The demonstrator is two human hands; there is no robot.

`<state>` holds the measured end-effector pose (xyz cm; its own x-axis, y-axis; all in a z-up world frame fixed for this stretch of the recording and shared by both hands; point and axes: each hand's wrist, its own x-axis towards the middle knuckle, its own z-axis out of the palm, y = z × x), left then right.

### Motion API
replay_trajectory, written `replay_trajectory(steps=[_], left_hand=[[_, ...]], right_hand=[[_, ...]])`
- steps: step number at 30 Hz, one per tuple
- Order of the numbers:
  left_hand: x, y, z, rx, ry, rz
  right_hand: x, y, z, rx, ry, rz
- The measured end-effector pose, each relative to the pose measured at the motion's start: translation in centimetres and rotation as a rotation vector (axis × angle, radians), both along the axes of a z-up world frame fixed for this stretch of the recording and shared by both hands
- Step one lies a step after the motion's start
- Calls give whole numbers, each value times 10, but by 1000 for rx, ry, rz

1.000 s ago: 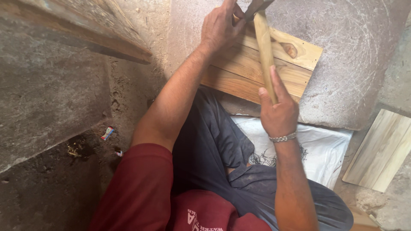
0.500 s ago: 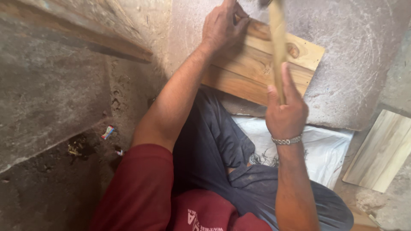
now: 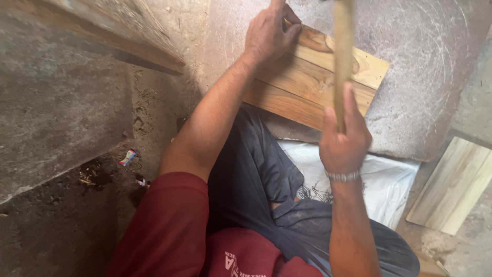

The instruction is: The person assembles a small wooden box by hammering nails into wooden planks. They position the planks, drive nails with a hammer, and stack the completed box with others nearby.

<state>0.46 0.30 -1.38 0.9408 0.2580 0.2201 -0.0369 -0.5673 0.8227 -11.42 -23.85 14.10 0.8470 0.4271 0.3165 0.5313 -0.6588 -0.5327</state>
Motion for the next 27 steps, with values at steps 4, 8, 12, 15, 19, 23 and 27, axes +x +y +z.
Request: replay_trajectory(steps=[4,8,12,15,19,23,27], left_hand=[[-8,0,-7,10,19,54],[-3,0,-5,-6,-74,92],[-5,0,-10,-40,-6,67],[-5,2,-10,-30,-9,71],[-4,2,-6,-81,-66,85],[-4,3,-10,-84,-94,92],[-6,-3,-18,-52,-193,106]], right_hand=[[-8,8,-9,54,-19,-11],[2,17,-8,-126,198,-103],[3,2,10,136,37,-12],[-4,-3,17,314,-159,-22],[-1,21,2,1,15,-101],[4,15,2,-59,179,-108],[-10,-20,12,207,-79,-32]])
